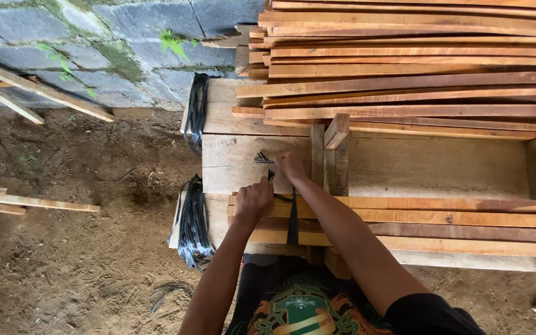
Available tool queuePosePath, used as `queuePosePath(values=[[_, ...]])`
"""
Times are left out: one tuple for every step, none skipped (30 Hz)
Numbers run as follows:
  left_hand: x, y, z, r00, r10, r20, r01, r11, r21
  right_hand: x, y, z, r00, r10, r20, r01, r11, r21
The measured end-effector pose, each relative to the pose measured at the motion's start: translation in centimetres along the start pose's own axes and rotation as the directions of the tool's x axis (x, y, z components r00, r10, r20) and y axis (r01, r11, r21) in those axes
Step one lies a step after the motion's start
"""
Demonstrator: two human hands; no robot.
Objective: Bundling together long wooden slats using plastic ties in a workshop area.
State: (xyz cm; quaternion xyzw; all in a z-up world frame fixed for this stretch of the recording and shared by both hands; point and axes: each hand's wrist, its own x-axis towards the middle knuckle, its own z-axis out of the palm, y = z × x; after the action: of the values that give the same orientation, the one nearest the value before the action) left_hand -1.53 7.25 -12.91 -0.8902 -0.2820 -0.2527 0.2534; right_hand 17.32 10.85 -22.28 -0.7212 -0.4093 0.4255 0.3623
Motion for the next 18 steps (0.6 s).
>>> queuePosePath(values=[[0.0, 0.0, 0.0, 1.000, -0.012, 0.015, 0.012, 1.000, -0.017, 0.3, 0.3, 0.1, 1.000, -0.006, 0.003, 0.006, 1.000, 0.006], [0.0, 0.0, -0.1, 0.999, -0.023, 0.030, 0.024, 0.999, -0.035, 0.5, 0.6, 0.1, 1.000, -0.012, 0.004, 0.012, 1.000, 0.011], [0.4, 0.2, -0.7, 0.999, -0.021, 0.031, 0.023, 0.999, -0.039, 0.1, 0.4, 0.1, 1.000, -0.008, 0.002, 0.008, 1.000, 0.012], [1.0, 0.3, -1.3, 0.981, -0.114, 0.156, 0.135, 0.983, -0.128, 0.0, 0.1, 0.1, 1.000, -0.011, 0.002, 0.011, 0.999, 0.041], [1.5, 0.3, -1.8, 0.939, -0.191, 0.286, 0.254, 0.946, -0.200, -0.2, -0.2, 0.1, 1.000, -0.013, 0.001, 0.013, 0.997, 0.070], [1.5, 0.3, -1.9, 0.939, -0.192, 0.285, 0.254, 0.947, -0.198, -0.3, -0.5, 0.0, 1.000, -0.015, 0.002, 0.015, 0.997, 0.070], [1.5, 0.4, -1.9, 0.923, -0.201, 0.327, 0.280, 0.936, -0.215, -0.5, -0.9, -0.2, 1.000, -0.022, 0.005, 0.022, 0.999, 0.048], [1.4, 0.5, -2.0, 0.905, -0.207, 0.371, 0.306, 0.923, -0.232, -0.8, -1.1, -0.4, 1.000, -0.028, 0.009, 0.027, 0.999, 0.026], [1.4, 0.4, -2.1, 0.905, -0.207, 0.372, 0.307, 0.923, -0.232, -0.2, -0.5, 0.0, 1.000, -0.027, 0.010, 0.027, 0.999, 0.026], [1.5, 0.3, -2.3, 0.929, -0.202, 0.309, 0.275, 0.937, -0.215, 0.3, 0.1, 0.3, 1.000, 0.005, 0.006, -0.005, 1.000, 0.031], [1.6, 0.2, -2.5, 0.950, -0.194, 0.244, 0.244, 0.950, -0.195, 0.8, 0.7, 0.6, 0.999, 0.037, 0.003, -0.037, 0.999, 0.035], [1.5, 0.2, -2.5, 0.950, -0.196, 0.244, 0.245, 0.950, -0.194, 1.7, 1.9, 1.1, 0.999, 0.037, 0.004, -0.037, 0.999, 0.035], [1.5, 0.1, -2.5, 0.949, -0.192, 0.249, 0.245, 0.948, -0.203, 2.5, 3.0, 1.7, 0.999, 0.050, -0.019, -0.050, 0.999, -0.014], [1.5, 0.0, -2.5, 0.949, -0.189, 0.251, 0.245, 0.946, -0.212, 3.4, 4.0, 2.2, 0.997, 0.060, -0.044, -0.063, 0.996, -0.062], [1.3, 0.0, -2.5, 0.949, -0.191, 0.249, 0.245, 0.947, -0.209, 2.3, 2.8, 1.5, 0.997, 0.057, -0.043, -0.060, 0.996, -0.062], [1.2, -0.2, -2.5, 0.942, -0.224, 0.249, 0.292, 0.913, -0.284, 1.3, 1.4, 0.9, 0.999, 0.027, -0.041, -0.027, 1.000, 0.009], [1.0, -0.3, -2.4, 0.933, -0.257, 0.251, 0.336, 0.872, -0.356, 0.2, 0.1, 0.3, 0.999, -0.003, -0.040, 0.006, 0.997, 0.081], [2.6, -0.1, -4.7, 0.935, -0.254, 0.247, 0.332, 0.874, -0.356, 0.0, -0.5, 0.0, 0.999, -0.006, -0.044, 0.010, 0.997, 0.083]])
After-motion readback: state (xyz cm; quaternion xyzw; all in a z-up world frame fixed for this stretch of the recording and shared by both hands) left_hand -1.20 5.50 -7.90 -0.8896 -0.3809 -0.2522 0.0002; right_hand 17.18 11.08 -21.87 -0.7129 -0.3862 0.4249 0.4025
